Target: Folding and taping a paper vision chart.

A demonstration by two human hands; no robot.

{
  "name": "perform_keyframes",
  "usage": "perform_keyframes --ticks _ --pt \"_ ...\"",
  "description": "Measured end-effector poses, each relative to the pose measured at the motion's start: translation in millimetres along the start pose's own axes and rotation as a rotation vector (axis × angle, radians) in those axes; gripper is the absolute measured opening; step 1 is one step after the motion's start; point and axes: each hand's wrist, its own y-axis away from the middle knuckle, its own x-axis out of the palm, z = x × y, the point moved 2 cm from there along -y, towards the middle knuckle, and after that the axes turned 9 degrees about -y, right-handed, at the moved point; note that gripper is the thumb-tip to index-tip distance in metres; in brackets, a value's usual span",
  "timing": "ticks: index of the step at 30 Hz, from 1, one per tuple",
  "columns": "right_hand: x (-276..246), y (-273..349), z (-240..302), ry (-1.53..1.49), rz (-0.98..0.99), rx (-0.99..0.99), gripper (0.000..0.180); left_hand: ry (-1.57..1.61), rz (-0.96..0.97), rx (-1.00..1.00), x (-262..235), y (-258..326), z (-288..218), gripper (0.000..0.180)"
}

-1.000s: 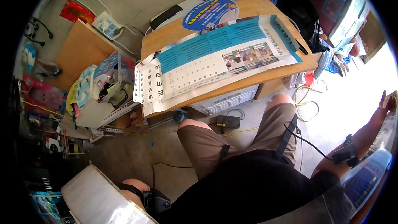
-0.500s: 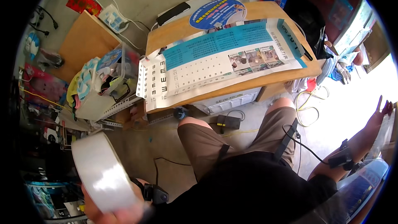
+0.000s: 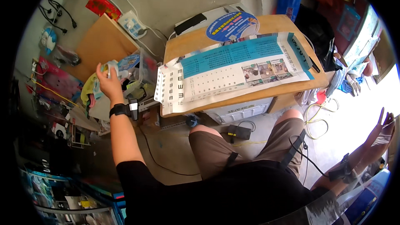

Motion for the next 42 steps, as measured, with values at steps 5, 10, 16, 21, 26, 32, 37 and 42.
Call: perform_keyframes --ticks 5,10,16,21,26,32,37,42 --pt "-15 5 7 -0.035 -0.001 0.002 0.044 -0.151 -0.056 0.125 37 17 30 0.049" --pt "-24 3 8 -0.100 0.000 0.011 0.044 -0.147 0.108 0.174 53 38 50 0.050" --pt "3 4 2 0.448 0.127 -0.153 0.044 -0.012 0.019 0.153 14 31 -12 0.052" --pt "-8 10 -3 0.402 0.064 -0.076 0.044 1.016 0.336 0.272 -111 84 -154 0.074" --pt "1 8 -16 0.324 0.039 -0.012 0.045 1.628 0.419 0.842 -148 152 -240 0.073" --pt "-2 13 -25 0.286 0.015 0.038 0.045 1.797 0.929 0.486 -166 158 -238 0.072" --pt "-1 13 -33 0.251 -0.002 0.100 0.046 1.819 1.008 0.441 -154 146 -244 0.070" --pt "-3 22 -66 0.177 0.300 0.108 0.041 1.666 0.660 -0.375 -130 152 -223 0.022"
